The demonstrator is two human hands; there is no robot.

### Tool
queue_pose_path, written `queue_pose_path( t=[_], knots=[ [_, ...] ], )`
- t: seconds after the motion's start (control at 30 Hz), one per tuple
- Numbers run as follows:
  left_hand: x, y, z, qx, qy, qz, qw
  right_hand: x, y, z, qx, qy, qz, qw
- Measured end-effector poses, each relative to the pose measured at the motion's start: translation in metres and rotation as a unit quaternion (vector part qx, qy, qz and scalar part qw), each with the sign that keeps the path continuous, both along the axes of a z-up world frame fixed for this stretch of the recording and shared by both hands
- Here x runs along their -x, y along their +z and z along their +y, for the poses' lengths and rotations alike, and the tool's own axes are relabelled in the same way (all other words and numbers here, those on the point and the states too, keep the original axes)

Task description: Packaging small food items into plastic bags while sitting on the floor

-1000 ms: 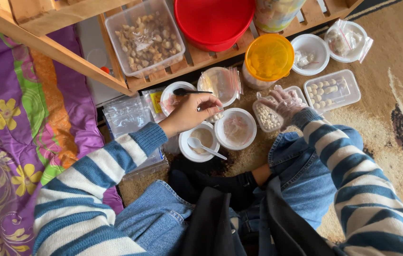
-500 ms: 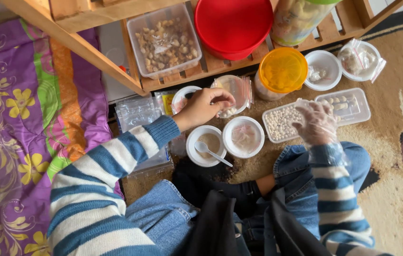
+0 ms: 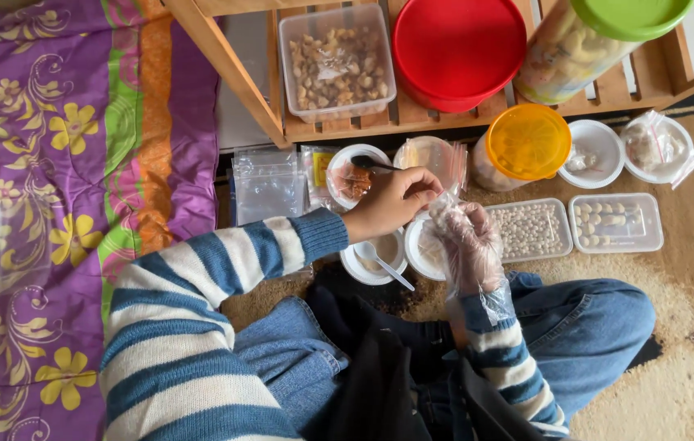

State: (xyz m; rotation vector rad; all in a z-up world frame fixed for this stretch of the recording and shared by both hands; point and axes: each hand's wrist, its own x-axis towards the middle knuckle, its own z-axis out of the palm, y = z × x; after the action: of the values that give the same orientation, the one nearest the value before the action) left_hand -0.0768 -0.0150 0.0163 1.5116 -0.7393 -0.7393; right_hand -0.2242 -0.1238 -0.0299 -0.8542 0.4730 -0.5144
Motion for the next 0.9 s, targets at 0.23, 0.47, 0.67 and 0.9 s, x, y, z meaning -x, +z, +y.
queue_pose_path(
  t=[0.23, 0.47, 0.67, 0.9],
  knots=[
    [0.001, 0.028, 0.006, 0.014, 0.018, -0.059, 0.998, -0.004, 0.034, 0.021, 0.085, -0.027, -0.009, 0.996],
    [0.006, 0.034, 0.009, 0.027, 0.045, -0.076, 0.996, 0.006, 0.002, -0.003, 0.069, -0.032, 0.013, 0.997],
    [0.013, 0.037, 0.01, 0.026, 0.051, -0.08, 0.995, 0.009, 0.033, 0.007, 0.047, -0.029, 0.028, 0.998],
    [0.011, 0.028, 0.004, 0.025, 0.053, -0.078, 0.995, 0.011, 0.018, 0.002, 0.04, -0.05, -0.034, 0.997]
  ],
)
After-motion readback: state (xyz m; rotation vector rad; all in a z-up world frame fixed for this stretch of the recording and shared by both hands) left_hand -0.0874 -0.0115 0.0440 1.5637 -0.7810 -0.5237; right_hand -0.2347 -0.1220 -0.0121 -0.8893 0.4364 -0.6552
